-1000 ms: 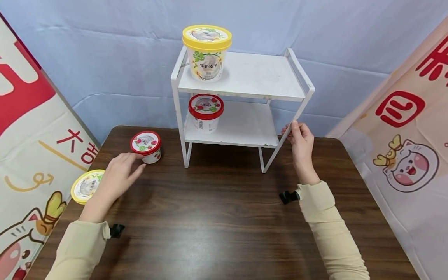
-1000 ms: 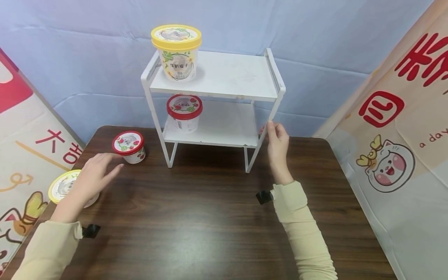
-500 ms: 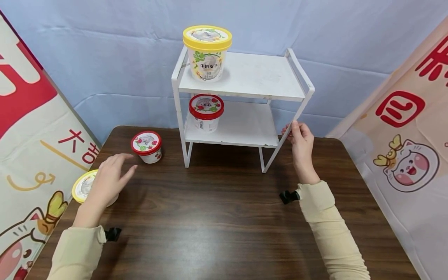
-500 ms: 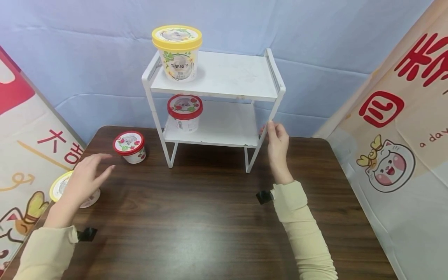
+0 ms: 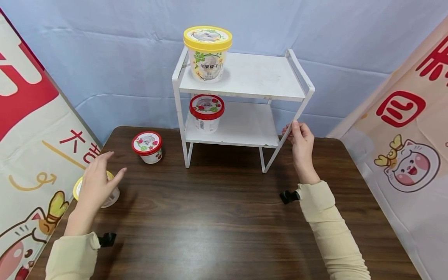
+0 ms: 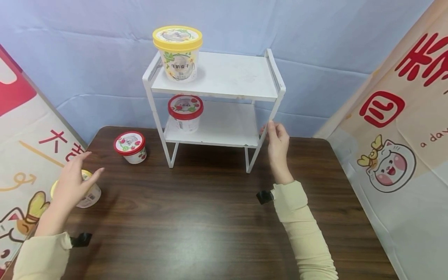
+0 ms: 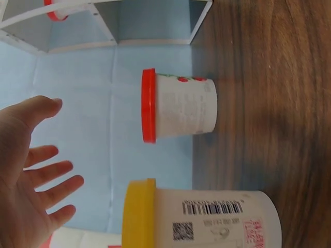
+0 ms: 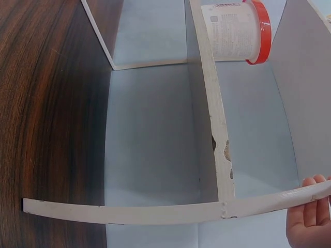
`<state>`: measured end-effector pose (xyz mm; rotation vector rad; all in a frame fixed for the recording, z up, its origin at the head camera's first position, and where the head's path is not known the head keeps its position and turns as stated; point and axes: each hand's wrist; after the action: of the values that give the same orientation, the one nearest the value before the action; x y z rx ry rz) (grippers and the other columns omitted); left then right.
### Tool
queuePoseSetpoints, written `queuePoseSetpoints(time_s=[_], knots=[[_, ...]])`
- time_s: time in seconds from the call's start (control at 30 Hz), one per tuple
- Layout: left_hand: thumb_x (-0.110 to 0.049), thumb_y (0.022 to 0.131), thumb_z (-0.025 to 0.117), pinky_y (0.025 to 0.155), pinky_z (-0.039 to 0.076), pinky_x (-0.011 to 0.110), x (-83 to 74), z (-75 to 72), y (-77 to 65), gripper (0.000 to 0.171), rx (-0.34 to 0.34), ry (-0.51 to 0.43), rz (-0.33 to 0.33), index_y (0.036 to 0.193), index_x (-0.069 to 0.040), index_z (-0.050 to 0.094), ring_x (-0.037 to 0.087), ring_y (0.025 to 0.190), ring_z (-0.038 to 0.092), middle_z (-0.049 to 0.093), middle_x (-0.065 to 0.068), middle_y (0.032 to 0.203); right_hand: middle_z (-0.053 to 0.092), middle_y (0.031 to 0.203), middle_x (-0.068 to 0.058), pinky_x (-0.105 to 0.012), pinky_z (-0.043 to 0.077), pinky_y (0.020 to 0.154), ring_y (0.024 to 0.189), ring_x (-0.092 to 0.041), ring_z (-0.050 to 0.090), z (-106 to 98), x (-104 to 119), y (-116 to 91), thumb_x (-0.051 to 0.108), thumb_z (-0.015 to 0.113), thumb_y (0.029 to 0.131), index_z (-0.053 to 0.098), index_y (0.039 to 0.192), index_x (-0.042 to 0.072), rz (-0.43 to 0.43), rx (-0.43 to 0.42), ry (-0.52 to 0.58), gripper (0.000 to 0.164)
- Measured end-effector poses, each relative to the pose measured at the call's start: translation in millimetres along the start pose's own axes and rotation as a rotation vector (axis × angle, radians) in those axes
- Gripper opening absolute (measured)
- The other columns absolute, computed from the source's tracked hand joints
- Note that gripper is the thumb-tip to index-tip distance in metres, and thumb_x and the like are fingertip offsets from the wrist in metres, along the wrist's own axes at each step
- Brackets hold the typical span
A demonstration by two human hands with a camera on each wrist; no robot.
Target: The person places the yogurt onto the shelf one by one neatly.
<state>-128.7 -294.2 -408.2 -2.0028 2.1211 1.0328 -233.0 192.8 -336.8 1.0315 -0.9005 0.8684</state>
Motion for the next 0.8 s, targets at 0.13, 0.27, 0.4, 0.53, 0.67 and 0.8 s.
queuePoseSetpoints(time_s=[0.13,0.27,0.4,0.53,0.67,0.8], knots=[[-0.027,0.080,0.068,0.097,0.024,0.058,5.3,-2.1,-4.8,0.068,-0.026,-0.004,-0.055,0.133,0.004,0.037,0.045,0.116,0.036,0.042,0.027,0.127,0.057,0.078,-0.009,-0.022,0.050,0.067,0.069,-0.013,0.059,5,8,-4,0.008,0.042,0.096,0.052,0.080,0.000,-0.012,0.009,0.007,0.021],[-0.032,0.080,0.067,0.096,0.024,0.059,11.8,-3.7,-9.5,0.075,-0.046,0.000,-0.099,0.135,0.003,0.033,0.047,0.116,0.035,0.041,0.030,0.127,0.057,0.077,-0.007,-0.022,0.050,0.068,0.068,-0.013,0.059,8,14,-8,0.007,0.042,0.096,0.052,0.080,-0.002,-0.022,0.018,0.009,0.021],[-0.035,0.080,0.067,0.097,0.023,0.059,17.8,-6.2,-14.6,0.078,-0.061,-0.005,-0.147,0.136,0.003,0.030,0.048,0.116,0.034,0.040,0.031,0.127,0.057,0.077,-0.007,-0.022,0.050,0.068,0.069,-0.013,0.059,7,12,-7,0.007,0.042,0.096,0.052,0.081,-0.002,-0.019,0.018,-0.005,0.020],[-0.037,0.079,0.068,0.099,0.021,0.058,21.5,-8.2,-19.4,0.079,-0.062,0.005,-0.193,0.136,0.002,0.031,0.047,0.118,0.033,0.039,0.029,0.129,0.058,0.077,-0.007,-0.024,0.050,0.069,0.069,-0.014,0.059,2,5,-3,0.009,0.042,0.096,0.053,0.081,0.000,-0.011,0.009,-0.014,0.021],[-0.037,0.078,0.068,0.099,0.020,0.059,25.3,-9.5,-24.9,0.079,-0.058,0.023,-0.232,0.137,0.001,0.031,0.046,0.121,0.030,0.038,0.028,0.132,0.059,0.077,-0.005,-0.024,0.050,0.069,0.070,-0.014,0.059,0,2,-1,0.010,0.043,0.096,0.053,0.081,0.001,-0.013,0.010,-0.018,0.020],[-0.037,0.077,0.069,0.098,0.019,0.060,29.8,-10.7,-30.3,0.081,-0.052,0.023,-0.269,0.138,0.000,0.030,0.046,0.121,0.029,0.037,0.028,0.132,0.059,0.079,-0.006,-0.024,0.050,0.069,0.071,-0.015,0.059,0,0,-1,0.014,0.046,0.095,0.054,0.082,0.002,-0.028,0.012,-0.021,0.020]])
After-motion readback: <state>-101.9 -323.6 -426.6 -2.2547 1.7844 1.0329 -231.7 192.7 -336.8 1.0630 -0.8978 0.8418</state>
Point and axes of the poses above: each hand's wrist, its own y-axis towards the middle knuckle, its own z-axis out of the palm, x = y × z
